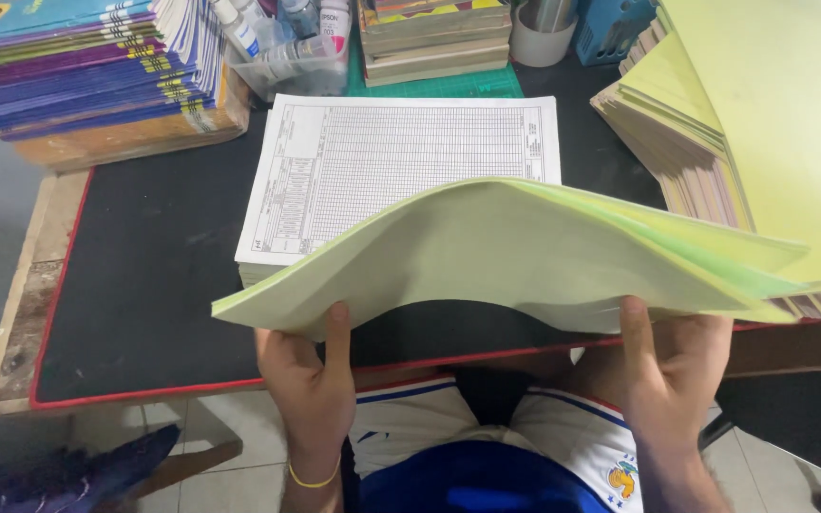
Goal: Sort and organize a stack of white and yellow printed documents on a desk.
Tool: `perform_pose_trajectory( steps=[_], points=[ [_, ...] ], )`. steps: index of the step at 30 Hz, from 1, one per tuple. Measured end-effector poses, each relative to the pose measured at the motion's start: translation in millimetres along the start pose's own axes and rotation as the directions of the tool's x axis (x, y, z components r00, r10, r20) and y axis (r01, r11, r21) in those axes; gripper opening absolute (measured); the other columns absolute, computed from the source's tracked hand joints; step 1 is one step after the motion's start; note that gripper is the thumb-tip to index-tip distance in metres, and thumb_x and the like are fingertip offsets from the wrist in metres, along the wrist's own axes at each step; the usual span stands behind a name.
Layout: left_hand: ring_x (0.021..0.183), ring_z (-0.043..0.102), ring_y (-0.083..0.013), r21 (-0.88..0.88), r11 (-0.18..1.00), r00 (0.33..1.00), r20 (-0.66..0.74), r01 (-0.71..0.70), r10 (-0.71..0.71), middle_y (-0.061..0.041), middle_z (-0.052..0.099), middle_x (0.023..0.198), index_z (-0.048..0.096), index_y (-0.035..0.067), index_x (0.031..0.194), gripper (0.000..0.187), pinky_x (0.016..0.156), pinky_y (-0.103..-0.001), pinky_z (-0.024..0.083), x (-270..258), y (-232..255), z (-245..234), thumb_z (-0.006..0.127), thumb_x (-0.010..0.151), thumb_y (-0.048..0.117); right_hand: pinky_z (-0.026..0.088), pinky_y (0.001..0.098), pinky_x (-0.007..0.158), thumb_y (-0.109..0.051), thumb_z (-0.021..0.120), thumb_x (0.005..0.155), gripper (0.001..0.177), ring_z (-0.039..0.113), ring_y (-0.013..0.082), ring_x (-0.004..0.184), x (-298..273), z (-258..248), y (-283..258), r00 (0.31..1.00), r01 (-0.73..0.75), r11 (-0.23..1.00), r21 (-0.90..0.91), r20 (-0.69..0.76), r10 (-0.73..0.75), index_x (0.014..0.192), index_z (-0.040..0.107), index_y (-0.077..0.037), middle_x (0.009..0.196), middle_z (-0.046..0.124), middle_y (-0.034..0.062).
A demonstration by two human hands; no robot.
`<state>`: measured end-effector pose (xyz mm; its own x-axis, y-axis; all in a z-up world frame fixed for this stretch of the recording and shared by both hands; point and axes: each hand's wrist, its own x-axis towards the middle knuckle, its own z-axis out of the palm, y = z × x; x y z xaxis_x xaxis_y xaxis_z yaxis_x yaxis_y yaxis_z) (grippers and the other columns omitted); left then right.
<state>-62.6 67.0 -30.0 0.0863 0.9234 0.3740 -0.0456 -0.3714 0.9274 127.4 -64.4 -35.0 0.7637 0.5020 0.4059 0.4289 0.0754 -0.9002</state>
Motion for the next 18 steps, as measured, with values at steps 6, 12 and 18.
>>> perform_pose_trajectory(
  steps=[6, 12, 18],
  points=[
    [0.117, 0.048, -0.0241, -0.026, 0.999, 1.0, -0.001, 0.022, -0.022, -0.015, 0.048, 0.121, 0.037, -0.002, 0.123, 0.048, 0.098, -0.033, 0.042, -0.2, 6.1, 0.8, 0.057, 0.083, 0.016, 0.038, 0.0365, 0.103, -0.008, 0.048, 0.088, 0.047, 0.045, 0.0287, 0.119, 7.3, 4.3, -24.3, 0.998, -0.01, 0.998, 0.07, 0.057, 0.006, 0.129, 0.029, 0.003, 0.126, 0.043, 0.0198],
    [0.12, 0.047, -0.0271, -0.047, 0.999, 1.0, 0.013, 0.002, -0.002, -0.016, 0.046, 0.126, 0.032, -0.001, 0.13, 0.054, 0.101, -0.036, 0.042, -0.7, 1.3, 0.0, 0.056, 0.084, 0.015, 0.039, 0.0337, 0.101, -0.008, 0.05, 0.088, 0.043, 0.048, 0.0254, 0.116, 5.1, -1.2, -10.5, 0.997, -0.062, 0.996, 0.058, 0.04, 0.06, 0.127, 0.035, 0.003, 0.123, 0.048, 0.0173],
    [0.12, 0.046, -0.0274, 0.044, 0.999, 0.999, 0.034, -0.018, 0.016, -0.015, 0.044, 0.125, 0.035, 0.0, 0.129, 0.053, 0.102, -0.036, 0.041, 0.6, 0.4, -2.1, 0.057, 0.084, 0.018, 0.041, 0.0322, 0.098, -0.008, 0.05, 0.087, 0.041, 0.049, 0.0235, 0.113, 2.1, -0.6, 0.2, 0.989, -0.151, 0.983, 0.105, 0.014, 0.151, 0.125, 0.037, 0.001, 0.12, 0.05, 0.0146]
  ],
)
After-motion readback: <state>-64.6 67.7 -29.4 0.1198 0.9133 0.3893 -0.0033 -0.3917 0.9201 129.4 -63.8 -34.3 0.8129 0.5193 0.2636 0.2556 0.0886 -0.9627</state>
